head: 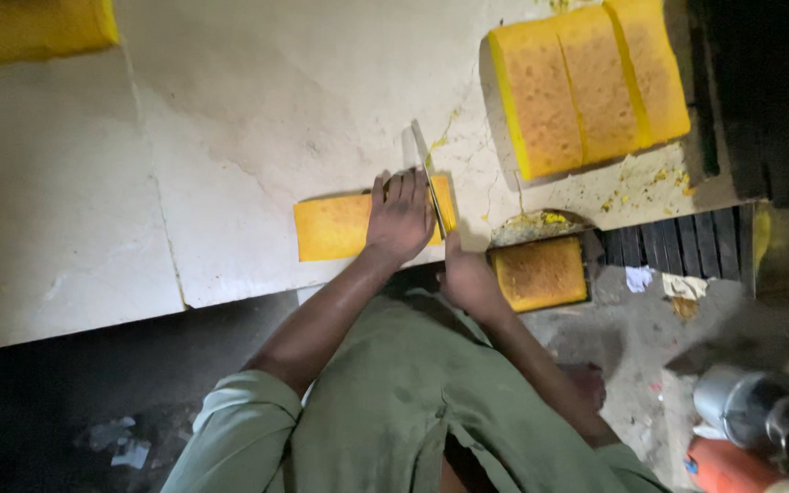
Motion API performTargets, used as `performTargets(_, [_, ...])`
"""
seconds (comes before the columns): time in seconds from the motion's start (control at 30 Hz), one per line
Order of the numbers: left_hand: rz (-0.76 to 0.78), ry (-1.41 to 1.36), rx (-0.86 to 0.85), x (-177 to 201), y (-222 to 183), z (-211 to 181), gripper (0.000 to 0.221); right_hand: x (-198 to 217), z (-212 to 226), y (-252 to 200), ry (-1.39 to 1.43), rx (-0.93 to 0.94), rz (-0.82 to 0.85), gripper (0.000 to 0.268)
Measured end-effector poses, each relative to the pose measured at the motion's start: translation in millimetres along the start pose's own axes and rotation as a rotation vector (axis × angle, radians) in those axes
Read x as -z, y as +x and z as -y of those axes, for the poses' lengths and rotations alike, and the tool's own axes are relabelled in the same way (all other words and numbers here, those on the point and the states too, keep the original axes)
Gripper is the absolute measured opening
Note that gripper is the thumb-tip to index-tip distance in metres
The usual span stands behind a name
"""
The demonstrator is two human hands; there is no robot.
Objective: The person removes a yellow rectangular food block from a metal tray, places it on a white work surface, and uses a long knife to slice it into smaller rectangular pieces. The person repeatedly cuts the block into uniform strips and stacks them on the left side of the table.
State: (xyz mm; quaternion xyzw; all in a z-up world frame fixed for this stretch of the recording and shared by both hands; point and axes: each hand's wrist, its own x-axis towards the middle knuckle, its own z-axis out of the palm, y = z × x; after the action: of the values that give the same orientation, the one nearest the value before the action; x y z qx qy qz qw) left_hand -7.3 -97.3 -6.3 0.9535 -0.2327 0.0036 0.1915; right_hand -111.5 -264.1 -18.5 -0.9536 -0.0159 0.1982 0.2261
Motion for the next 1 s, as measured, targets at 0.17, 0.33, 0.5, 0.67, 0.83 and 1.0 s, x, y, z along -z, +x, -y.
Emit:
performTargets(0.17, [-0.058,0.124,0.005,6.1,-3.1,-0.8,0.072,60.7,60.5,28.5,0.037,-0.168,0.036,0.064])
performTargets(0.33, [0.107,0.084,0.053,11.7,-5.7,-2.2,0.067,61.0,60.9,-72.0,0.148,-0.093,0.169,0.093])
performTargets(0.5, [0.057,0.064,0.039,5.5,-2.3,3.0,0.069,-12.7,9.8,-78.5,0.082,0.051,0.014,0.084])
performTargets(0.67, [-0.061,0.057,-0.017,-1.0,-5.1,9.7,0.065,-14.5,6.8,9.7,0.01,-0.032,0.007,0.072])
performTargets(0.83, [-0.093,0.134,0.02,3.4,-9.4,6.8,0.068,44.9,65.1,21.6,0.077,-0.063,0.049,0.069])
performTargets(1.0, [0.023,0.111,0.049,10.5,-14.3,5.9,0.066,47.7,66.3,-80.1,0.15,-0.089,0.228,0.073])
